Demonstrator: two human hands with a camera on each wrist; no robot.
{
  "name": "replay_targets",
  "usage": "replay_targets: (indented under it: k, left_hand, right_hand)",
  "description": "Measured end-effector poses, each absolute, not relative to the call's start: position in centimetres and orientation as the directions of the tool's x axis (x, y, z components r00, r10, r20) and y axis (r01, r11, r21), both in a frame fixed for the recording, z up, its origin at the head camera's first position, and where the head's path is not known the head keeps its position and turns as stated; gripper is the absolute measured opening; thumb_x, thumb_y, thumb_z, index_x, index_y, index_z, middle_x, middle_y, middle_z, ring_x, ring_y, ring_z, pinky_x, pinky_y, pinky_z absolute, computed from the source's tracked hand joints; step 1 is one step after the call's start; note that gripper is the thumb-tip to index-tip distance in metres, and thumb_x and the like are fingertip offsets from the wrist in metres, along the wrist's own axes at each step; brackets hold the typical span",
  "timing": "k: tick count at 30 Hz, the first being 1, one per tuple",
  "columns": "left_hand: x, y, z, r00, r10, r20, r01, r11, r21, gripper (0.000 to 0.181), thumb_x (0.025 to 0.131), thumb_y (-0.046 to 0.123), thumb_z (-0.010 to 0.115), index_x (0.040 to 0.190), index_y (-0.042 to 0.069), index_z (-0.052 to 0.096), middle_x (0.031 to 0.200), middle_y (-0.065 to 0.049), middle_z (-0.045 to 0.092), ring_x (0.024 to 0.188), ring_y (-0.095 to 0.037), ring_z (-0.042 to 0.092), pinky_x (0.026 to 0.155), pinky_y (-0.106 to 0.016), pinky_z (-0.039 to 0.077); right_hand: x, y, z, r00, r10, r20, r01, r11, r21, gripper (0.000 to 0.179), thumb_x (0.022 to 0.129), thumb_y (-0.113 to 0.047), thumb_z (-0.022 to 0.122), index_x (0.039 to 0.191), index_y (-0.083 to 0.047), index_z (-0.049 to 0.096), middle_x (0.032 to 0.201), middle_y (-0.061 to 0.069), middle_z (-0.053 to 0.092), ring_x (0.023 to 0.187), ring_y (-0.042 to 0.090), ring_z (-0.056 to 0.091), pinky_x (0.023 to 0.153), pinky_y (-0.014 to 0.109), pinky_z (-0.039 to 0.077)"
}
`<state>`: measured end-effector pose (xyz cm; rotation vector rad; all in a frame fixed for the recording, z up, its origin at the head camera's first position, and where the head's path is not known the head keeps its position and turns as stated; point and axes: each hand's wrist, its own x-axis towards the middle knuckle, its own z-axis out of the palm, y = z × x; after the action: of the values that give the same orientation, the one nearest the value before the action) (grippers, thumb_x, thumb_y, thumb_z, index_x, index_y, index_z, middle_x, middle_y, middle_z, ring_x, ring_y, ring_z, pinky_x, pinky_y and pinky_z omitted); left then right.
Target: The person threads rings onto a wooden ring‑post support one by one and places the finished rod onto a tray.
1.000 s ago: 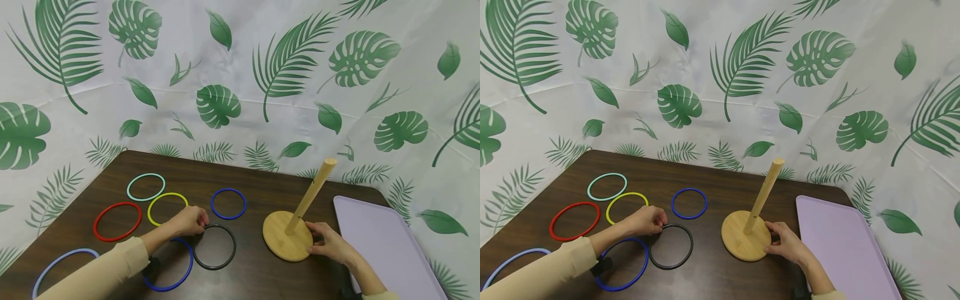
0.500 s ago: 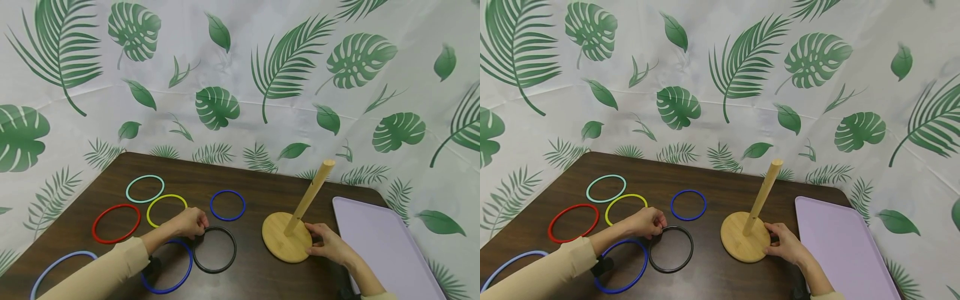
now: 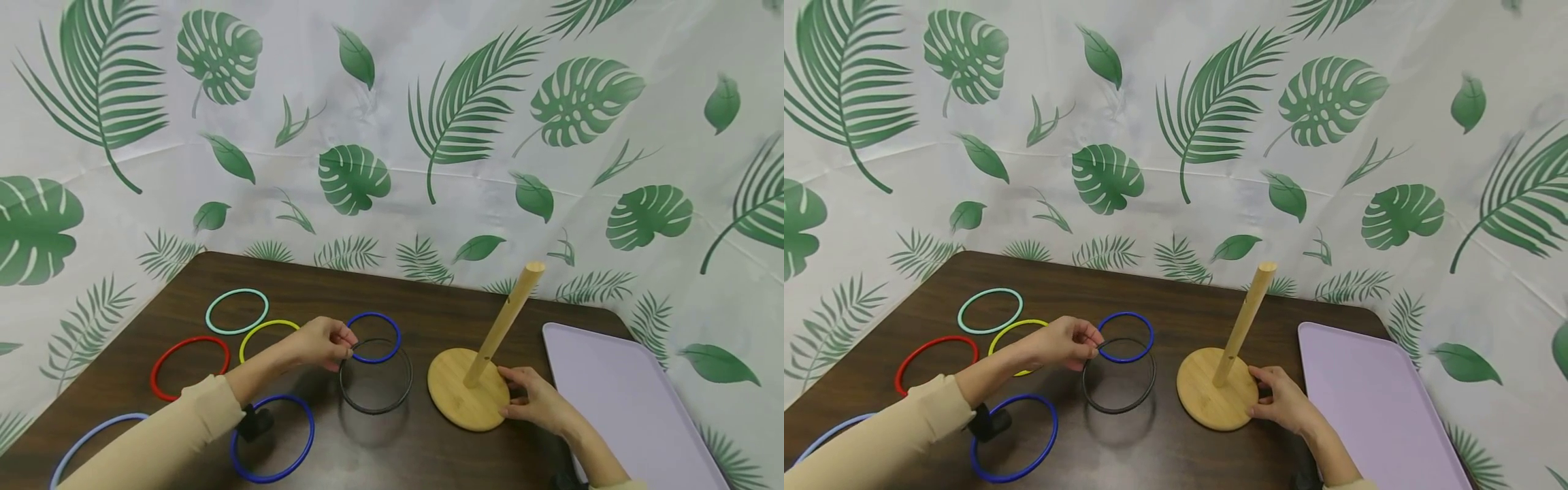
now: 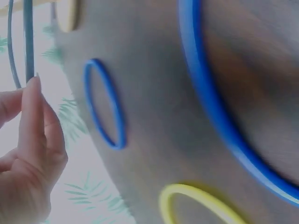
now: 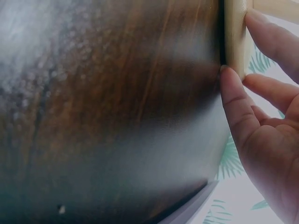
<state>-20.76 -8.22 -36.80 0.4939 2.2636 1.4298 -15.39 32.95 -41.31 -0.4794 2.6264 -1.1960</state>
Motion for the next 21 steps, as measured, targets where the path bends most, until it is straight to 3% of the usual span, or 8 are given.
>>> replay_targets:
  k: [5, 10, 21]
  left_hand:
    - [-21.1, -7.2, -34.4, -0.842, 0.520, -0.142, 0.028, 0.306, 0.952, 0.025, 0.089, 0.004, 0.061, 0.110, -0.008, 0.056, 0.089, -0.007, 0.057, 0.079, -0.014, 0.059, 0.073, -0.036, 0.058]
    - [-21.3, -5.6, -31.0, -0.844, 0.525, -0.114, -0.008, 0.200, 0.980, 0.028, 0.090, 0.005, 0.060, 0.115, -0.006, 0.055, 0.090, -0.004, 0.057, 0.077, -0.011, 0.060, 0.073, -0.031, 0.058]
    - [-21.1, -0.6, -25.7, -0.836, 0.547, -0.049, -0.001, 0.088, 0.996, 0.033, 0.092, 0.005, 0.058, 0.124, 0.001, 0.052, 0.108, -0.010, 0.056, 0.096, -0.021, 0.061, 0.080, -0.031, 0.056]
  right_hand:
    - [-15.3, 32.9, -41.3, -0.926, -0.372, -0.062, -0.198, 0.619, -0.760, 0.078, 0.074, -0.009, 0.079, 0.131, 0.021, 0.036, 0.118, 0.034, 0.038, 0.106, 0.042, 0.046, 0.079, 0.030, 0.056]
    - [-15.3, 32.8, -41.3, -0.928, -0.367, -0.065, -0.191, 0.619, -0.762, 0.077, 0.073, -0.008, 0.079, 0.131, 0.021, 0.036, 0.119, 0.034, 0.038, 0.107, 0.044, 0.046, 0.079, 0.029, 0.056]
    - [-15.1, 32.8, -41.1, -0.924, -0.378, -0.061, -0.207, 0.625, -0.753, 0.077, 0.074, -0.007, 0.078, 0.131, 0.021, 0.035, 0.119, 0.035, 0.038, 0.106, 0.044, 0.046, 0.079, 0.028, 0.056]
